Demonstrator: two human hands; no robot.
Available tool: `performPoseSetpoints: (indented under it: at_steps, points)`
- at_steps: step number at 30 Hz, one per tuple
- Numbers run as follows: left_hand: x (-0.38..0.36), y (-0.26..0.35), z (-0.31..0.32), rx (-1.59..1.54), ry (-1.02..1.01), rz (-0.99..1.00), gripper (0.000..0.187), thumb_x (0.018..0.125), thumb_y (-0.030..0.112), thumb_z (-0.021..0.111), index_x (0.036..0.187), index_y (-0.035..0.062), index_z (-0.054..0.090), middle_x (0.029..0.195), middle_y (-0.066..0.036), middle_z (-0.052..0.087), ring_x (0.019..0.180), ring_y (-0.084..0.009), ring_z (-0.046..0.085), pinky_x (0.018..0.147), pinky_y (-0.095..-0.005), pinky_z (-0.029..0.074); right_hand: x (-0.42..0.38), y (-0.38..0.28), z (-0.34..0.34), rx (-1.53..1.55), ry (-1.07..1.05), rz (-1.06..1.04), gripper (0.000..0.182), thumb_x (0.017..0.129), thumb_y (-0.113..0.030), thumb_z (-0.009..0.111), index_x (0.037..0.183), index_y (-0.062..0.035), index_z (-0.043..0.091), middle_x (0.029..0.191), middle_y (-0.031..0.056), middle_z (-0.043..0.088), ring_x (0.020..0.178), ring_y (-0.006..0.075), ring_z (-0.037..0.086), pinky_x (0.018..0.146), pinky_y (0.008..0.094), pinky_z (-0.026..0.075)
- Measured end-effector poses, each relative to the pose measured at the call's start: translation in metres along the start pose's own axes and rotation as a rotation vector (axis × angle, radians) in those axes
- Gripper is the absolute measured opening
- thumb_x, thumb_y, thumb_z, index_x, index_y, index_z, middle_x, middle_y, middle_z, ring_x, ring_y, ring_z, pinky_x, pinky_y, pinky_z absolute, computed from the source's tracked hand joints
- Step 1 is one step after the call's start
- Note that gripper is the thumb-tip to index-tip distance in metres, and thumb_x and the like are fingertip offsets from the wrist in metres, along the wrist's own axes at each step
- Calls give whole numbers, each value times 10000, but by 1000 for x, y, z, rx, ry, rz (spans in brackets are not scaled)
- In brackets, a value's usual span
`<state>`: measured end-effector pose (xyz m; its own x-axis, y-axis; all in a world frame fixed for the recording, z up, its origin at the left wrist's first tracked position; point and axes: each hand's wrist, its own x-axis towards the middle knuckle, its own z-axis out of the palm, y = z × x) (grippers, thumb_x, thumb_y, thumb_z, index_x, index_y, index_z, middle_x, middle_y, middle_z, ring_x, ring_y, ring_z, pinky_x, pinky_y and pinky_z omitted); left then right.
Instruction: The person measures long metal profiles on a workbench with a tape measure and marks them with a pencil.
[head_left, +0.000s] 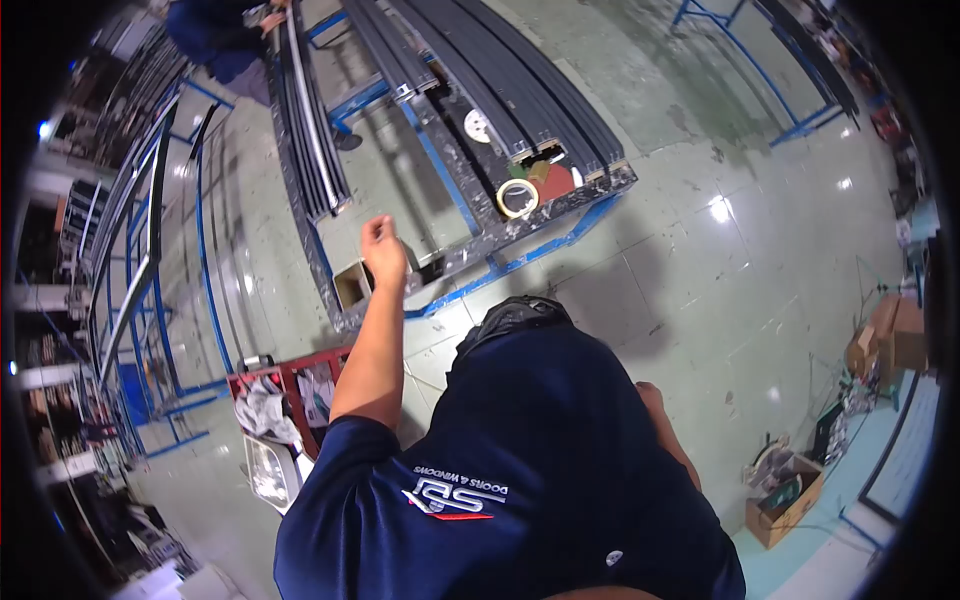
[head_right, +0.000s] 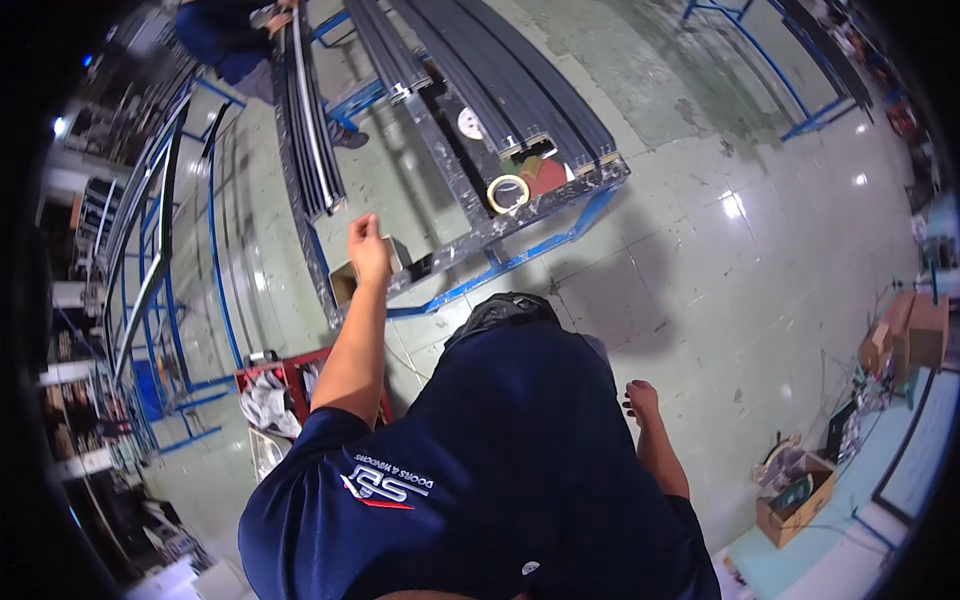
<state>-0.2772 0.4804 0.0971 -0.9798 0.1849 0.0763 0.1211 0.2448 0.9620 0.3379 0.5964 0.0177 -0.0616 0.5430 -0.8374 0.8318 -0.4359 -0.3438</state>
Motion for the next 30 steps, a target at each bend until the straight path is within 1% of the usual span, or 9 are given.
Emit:
performPoseSetpoints:
  at_steps: [3, 5, 9, 20, 22, 25, 26, 28, 30]
  points:
    - [4, 50, 83, 258, -341, 270, 391, 973, 365, 575, 842, 25, 716, 945, -170, 691, 972, -316, 617, 924, -410, 444, -4, 1, 4, 344, 115, 66, 417, 925, -260, 585, 1292, -64, 559, 1038, 107, 654, 793, 220, 662, 603, 360, 504]
    - [0, 46, 126, 535, -443, 409, 312, 895, 388, 659, 938, 88, 731, 1111, -151, 667, 1168, -331, 549, 1041, -418, 384, -15, 13, 3, 368, 125, 95, 419, 931, -267, 589, 1296, -66, 557, 1067, 110, 653, 795, 219, 661, 600, 360, 506]
    - [-27, 39, 176, 829, -521, 297, 378, 792, 341, 756, 1125, 177, 688, 1467, -138, 393, 1387, -380, 299, 1134, -497, 297, -13, 29, -3, 427, 137, 102, 420, 922, -282, 611, 1274, -55, 582, 1075, 119, 669, 825, 217, 667, 641, 351, 516]
    - [-69, 56, 225, 1100, -309, 19, 468, 768, 304, 767, 1199, 196, 617, 1588, -143, 173, 1476, -408, 108, 1162, -548, 217, 152, 277, -113, 362, 240, 244, 431, 866, -306, 678, 1175, -5, 682, 997, 138, 728, 926, 217, 693, 808, 321, 545]
    - [-82, 61, 248, 1082, -165, -131, 500, 783, 354, 754, 1236, 211, 599, 1592, -133, 174, 1478, -386, 113, 1167, -566, 167, 213, 326, -149, 672, 233, 85, 225, 869, -257, 647, 937, -52, 709, 793, 80, 665, 674, 203, 645, 604, 342, 533]
    - [-110, 57, 278, 1139, -15, -335, 569, 835, 471, 678, 1336, 239, 542, 1590, -129, 184, 1477, -378, 116, 1155, -612, 121, 188, 194, -288, 566, 44, 300, 107, 879, -257, 539, 937, -168, 540, 670, 40, 505, 459, 193, 503, 374, 345, 356]
    - [-123, 49, 285, 1157, 26, -332, 542, 856, 482, 638, 1331, 237, 553, 1589, -123, 193, 1476, -380, 117, 1152, -626, 106, 178, 134, -321, 551, 175, 419, 110, 891, -260, 515, 920, -154, 527, 710, 50, 523, 469, 198, 514, 380, 353, 361]
    - [-137, 43, 301, 1163, 84, -367, 491, 895, 491, 558, 1312, 233, 582, 1583, -111, 223, 1472, -385, 124, 1147, -645, 77, 223, 94, -364, 574, 304, 290, 363, 911, -240, 531, 1260, -140, 539, 847, 71, 602, 571, 194, 562, 439, 362, 402]
    - [-141, 34, 310, 1160, 120, -371, 448, 922, 481, 488, 1261, 226, 632, 1555, -97, 303, 1466, -392, 143, 1146, -652, 53, 248, 26, -397, 625, 326, 153, 413, 914, -255, 548, 1308, -135, 513, 915, 87, 615, 632, 204, 594, 468, 355, 437]
